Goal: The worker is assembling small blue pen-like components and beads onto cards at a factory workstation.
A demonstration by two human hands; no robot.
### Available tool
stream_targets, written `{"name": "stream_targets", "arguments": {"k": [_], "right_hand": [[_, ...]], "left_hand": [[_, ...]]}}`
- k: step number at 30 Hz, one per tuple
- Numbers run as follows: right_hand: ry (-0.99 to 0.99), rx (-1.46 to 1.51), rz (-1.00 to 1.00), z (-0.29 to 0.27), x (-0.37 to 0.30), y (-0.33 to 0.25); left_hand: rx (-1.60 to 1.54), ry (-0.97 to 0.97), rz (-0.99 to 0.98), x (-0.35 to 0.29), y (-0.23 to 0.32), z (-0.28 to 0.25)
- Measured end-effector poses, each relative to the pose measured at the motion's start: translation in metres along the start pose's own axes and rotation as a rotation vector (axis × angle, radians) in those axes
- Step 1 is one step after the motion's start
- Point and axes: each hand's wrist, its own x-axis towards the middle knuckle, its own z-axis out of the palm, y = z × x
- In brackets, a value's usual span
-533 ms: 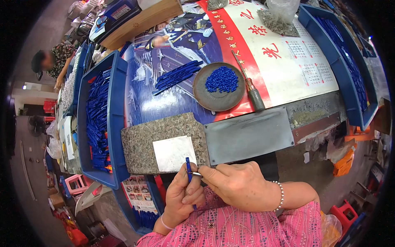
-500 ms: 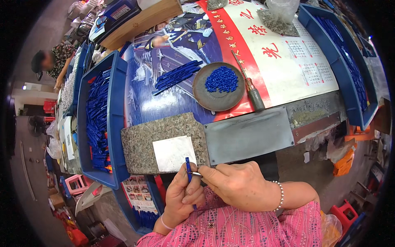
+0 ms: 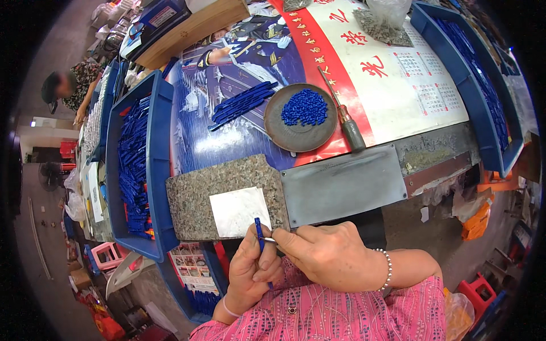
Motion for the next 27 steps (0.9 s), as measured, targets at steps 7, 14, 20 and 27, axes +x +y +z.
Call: {"name": "stream_targets", "arguments": {"k": [7, 14, 20, 27], "right_hand": [[-0.017, -0.02, -0.018, -0.002, -0.002, -0.002], [-0.084, -0.077, -0.014, -0.005, -0.004, -0.006], [-0.076, -0.082, -0.009, -0.003, -0.002, -0.009], [-0.074, 0.056, 0.019, 0.012, -0.003, -0.009]], "left_hand": [[0.212, 0.038, 0.067, -0.001, -0.001, 0.006], [0.284, -0.036, 0.131, -0.003, -0.007, -0.001], [0.378, 0.03, 0.249, -0.005, -0.013, 0.001], [0.455, 0.038, 0.395, -0.007, -0.016, -0.001]]}}
